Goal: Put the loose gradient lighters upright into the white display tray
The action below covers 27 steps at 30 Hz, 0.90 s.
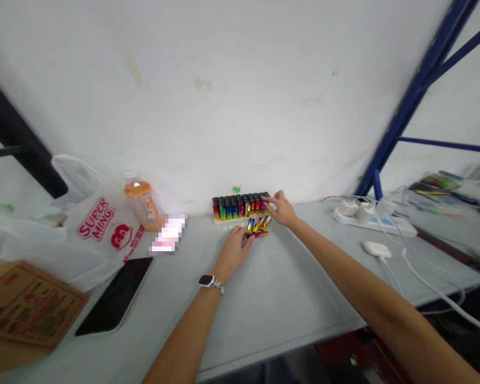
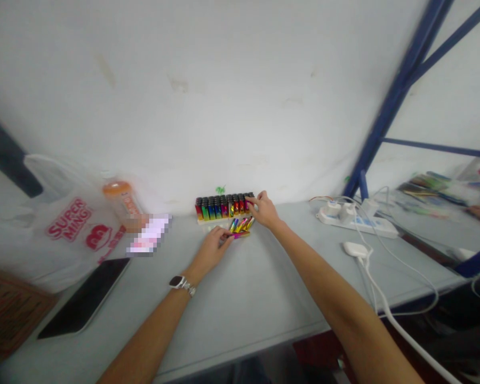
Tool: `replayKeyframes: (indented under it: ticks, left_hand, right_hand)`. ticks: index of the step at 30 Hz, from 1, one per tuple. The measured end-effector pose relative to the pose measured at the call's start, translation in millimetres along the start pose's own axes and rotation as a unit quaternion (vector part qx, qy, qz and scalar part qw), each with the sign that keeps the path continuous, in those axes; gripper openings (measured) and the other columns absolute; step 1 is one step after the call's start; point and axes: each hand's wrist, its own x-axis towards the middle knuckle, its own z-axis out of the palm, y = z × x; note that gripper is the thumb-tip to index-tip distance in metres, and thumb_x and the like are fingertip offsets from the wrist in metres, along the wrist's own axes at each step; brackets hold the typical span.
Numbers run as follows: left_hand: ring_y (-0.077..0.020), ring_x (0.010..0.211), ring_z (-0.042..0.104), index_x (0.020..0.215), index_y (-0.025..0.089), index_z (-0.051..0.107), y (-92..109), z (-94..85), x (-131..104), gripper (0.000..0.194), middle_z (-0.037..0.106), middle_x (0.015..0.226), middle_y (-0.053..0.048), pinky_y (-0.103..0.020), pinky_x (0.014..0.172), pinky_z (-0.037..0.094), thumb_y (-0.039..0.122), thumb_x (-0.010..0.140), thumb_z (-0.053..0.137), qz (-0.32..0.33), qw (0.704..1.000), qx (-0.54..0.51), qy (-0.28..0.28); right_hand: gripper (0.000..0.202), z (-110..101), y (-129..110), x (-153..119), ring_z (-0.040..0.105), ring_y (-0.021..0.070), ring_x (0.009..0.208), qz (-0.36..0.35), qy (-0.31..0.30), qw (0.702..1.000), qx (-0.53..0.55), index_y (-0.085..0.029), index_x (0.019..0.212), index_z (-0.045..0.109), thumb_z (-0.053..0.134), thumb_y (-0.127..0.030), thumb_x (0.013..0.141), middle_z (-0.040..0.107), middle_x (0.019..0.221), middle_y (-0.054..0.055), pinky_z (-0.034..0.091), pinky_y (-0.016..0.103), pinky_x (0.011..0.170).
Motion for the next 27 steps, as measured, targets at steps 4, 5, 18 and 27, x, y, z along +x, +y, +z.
replayKeyframes:
  ticks: [4, 5, 18, 27]
  left_hand:
    - [-0.017, 0.085, 0.061, 0.093, 0.017, 0.064, 8.0, -0.7, 2.4, 0.019, 0.062, 0.094, -0.005, -0.028, 0.072, 0.051, 0.035, 0.091, 0.056, -0.023, 0.993, -0.088, 0.08]
    - [-0.0164, 0.085, 0.061, 0.093, 0.018, 0.063, 10.5, -0.3, 2.9, 0.02, 0.063, 0.095, -0.005, -0.027, 0.07, 0.051, 0.036, 0.091, 0.057, -0.033, 0.988, -0.116, 0.1]
    - [-0.0033, 0.036, 0.024, 0.087, 0.022, 0.046, 39.7, 7.3, 1.1, 0.041, 0.033, 0.051, 0.013, -0.015, 0.038, 0.02, 0.062, 0.085, 0.056, -0.161, 0.889, -0.42, 0.086]
    - [-0.0082, 0.046, 0.043, 0.118, 0.021, 0.053, 38.0, 17.4, -6.4, 0.04, 0.05, 0.059, 0.009, -0.019, 0.047, 0.032, 0.023, 0.08, 0.062, -0.1, 0.968, -0.21, 0.092]
  right_hand:
    - [0.052, -1.5, -23.4, -25.2, 0.057, 0.0245, 0.092, 0.039, 0.022, 0.999, 0.025, -0.021, 0.141, 0.052, 0.052, -0.041, 0.093, 0.047, 0.106, 0.011, 0.048, 0.042, 0.092]
    - [0.052, -1.3, -31.2, -32.1, 0.057, 0.0242, 0.093, 0.048, 0.033, 0.997, 0.055, -0.022, 0.141, 0.051, 0.051, -0.042, 0.094, 0.048, 0.106, 0.011, 0.048, 0.041, 0.092]
    - [0.042, 0.6, -73.3, -64.9, 0.052, 0.017, 0.067, 0.164, 0.044, 0.923, 0.345, -0.021, 0.1, 0.063, 0.047, -0.058, 0.092, 0.059, 0.076, 0.001, 0.042, 0.027, 0.062]
    - [0.044, 6.6, -71.7, -68.1, 0.048, 0.0161, 0.065, 0.157, 0.033, 0.919, 0.36, -0.022, 0.094, 0.066, 0.043, -0.059, 0.093, 0.053, 0.069, 0.0, 0.04, 0.025, 0.057]
